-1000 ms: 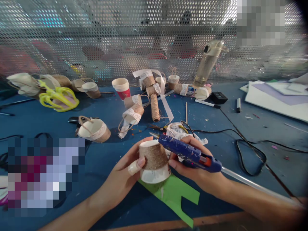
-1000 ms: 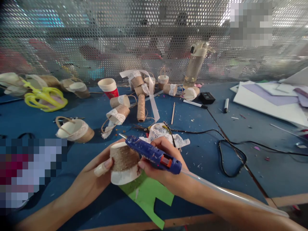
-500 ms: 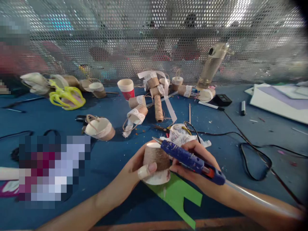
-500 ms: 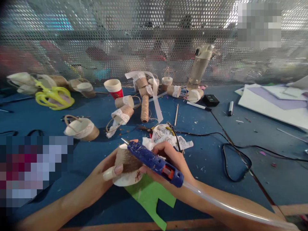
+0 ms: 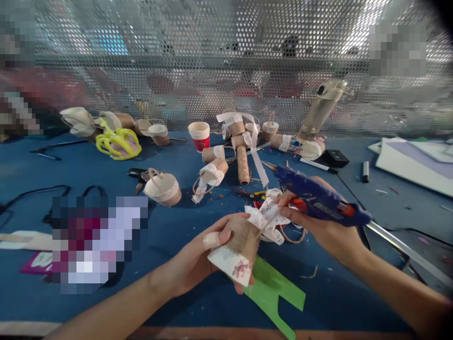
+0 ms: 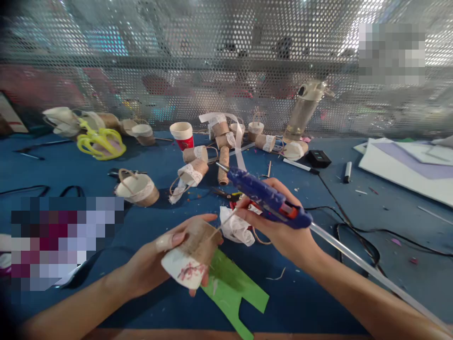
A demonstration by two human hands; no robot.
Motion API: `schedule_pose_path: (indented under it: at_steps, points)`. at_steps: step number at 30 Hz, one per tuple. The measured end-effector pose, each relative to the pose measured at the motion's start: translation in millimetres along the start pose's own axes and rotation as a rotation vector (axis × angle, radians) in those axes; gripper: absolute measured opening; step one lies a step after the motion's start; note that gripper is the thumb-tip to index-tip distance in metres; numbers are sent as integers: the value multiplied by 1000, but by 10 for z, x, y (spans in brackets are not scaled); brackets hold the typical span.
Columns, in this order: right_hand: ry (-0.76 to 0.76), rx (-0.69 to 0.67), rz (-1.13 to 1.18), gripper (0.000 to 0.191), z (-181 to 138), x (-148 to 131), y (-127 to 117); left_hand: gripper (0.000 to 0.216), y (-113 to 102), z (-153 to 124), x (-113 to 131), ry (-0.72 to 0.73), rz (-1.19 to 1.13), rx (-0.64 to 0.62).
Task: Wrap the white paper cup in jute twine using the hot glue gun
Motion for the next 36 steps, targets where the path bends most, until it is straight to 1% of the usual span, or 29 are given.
schedule_pose_path:
  at_steps: [2,4,7,10,12,14,17,18,21,23,24,26,28,30,32,34,36]
  points:
    - [32,-59,12,29,110,0,107,51,37,-12,-37,-46,8,-53]
    - [63,-133,42,28,195,36,263,50,63,-26,-55,-73,1,-98]
    - [184,-251,115,27,246,172,516,56,84,-54,-82,-114,-34,-181]
    - [254,-288,112,23,223,309,660,63,78,-92,-102,-108,-30,-228]
    - [282,-296,103,23,192,386,688,66,74,-117,-96,-58,-22,-231]
    - [301,-295,92,26,169,441,666,71,96,-139,-81,-20,-43,-250]
    - [301,-269,81,29,166,459,547,86,167,-146,-7,24,-161,-292]
    - [291,-244,81,30,170,450,484,90,184,-140,41,60,-210,-289]
    - [263,-126,40,27,157,418,243,94,177,-107,151,131,-206,-206]
    - [255,-23,-56,26,104,408,65,85,113,-92,221,242,-183,-114]
    - [276,-24,-57,26,60,415,13,79,72,-86,238,287,-170,-66]
    - [268,-94,-47,27,-38,401,-27,70,-7,-69,238,340,-150,18]
    - [243,-166,-94,25,-142,374,-23,68,-50,-41,214,348,-158,64]
    - [134,-213,-134,24,-229,310,6,70,-62,-11,190,327,-182,100]
    - [26,-251,-116,26,-303,264,43,72,-70,6,173,296,-198,164]
    - [-30,-308,-83,24,-363,264,78,69,-89,7,155,257,-189,239]
    - [-54,-350,-86,23,-400,293,91,63,-109,-1,144,236,-166,269]
Point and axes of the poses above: each hand's wrist, its own z-axis towards the middle knuckle, its own y-axis out of the palm, x = y × z, the point moved 5 cm from there along z, towards the middle knuckle, and after that the axes turned 11 degrees about -z, right-handed, at the moved point
